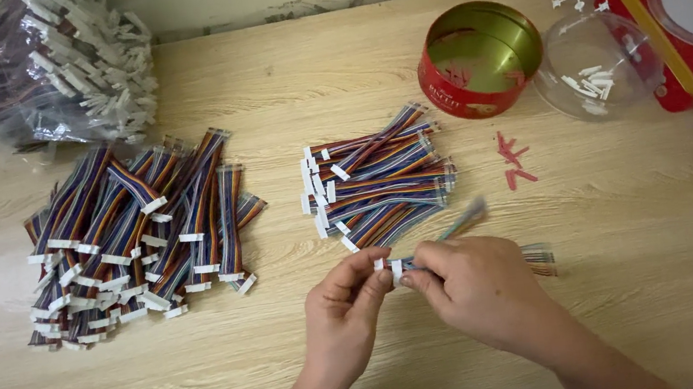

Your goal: The person assembles flat ribbon cables by inserting white plastic connectors onto the ends of the wires. They pick up a cable, slide a connector on, and place the finished assembly into a growing pile on the wooden table.

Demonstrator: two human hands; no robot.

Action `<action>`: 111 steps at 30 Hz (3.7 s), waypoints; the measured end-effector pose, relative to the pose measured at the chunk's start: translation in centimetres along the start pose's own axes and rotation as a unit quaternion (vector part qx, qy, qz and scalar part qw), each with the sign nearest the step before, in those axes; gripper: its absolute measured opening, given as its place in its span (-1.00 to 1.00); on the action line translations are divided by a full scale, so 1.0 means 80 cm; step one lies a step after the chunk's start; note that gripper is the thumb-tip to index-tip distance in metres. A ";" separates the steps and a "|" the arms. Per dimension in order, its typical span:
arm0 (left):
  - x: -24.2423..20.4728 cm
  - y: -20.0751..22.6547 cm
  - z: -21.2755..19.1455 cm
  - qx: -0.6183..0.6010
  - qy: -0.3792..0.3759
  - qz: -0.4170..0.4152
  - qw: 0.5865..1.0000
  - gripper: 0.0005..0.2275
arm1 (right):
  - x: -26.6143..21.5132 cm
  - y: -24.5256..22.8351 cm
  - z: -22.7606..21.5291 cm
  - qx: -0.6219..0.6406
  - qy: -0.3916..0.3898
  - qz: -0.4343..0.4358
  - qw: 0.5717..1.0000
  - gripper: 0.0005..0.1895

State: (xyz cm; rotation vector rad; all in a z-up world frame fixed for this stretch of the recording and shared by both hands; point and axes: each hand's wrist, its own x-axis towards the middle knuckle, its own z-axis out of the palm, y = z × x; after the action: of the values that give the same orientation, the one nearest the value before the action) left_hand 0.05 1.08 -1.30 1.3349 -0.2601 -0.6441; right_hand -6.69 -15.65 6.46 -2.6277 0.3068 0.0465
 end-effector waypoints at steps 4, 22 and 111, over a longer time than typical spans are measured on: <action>-0.002 0.007 -0.005 0.006 -0.022 -0.027 0.999 -0.79 | 0.001 0.000 -0.008 -0.009 -0.032 -0.013 0.999 -0.78; 0.002 0.003 -0.013 -0.004 -0.070 -0.121 0.990 -0.79 | -0.001 0.024 0.007 0.034 -0.011 -0.142 0.989 -0.84; 0.017 -0.013 -0.029 -0.179 0.055 -0.169 0.968 -0.76 | -0.009 0.041 0.034 0.464 -0.125 0.116 0.870 -0.47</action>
State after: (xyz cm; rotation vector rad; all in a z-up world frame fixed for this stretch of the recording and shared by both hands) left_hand 2.04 2.12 -3.09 1.0670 0.1749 -0.8535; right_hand -8.09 -16.98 2.58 -1.5953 0.4209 0.2505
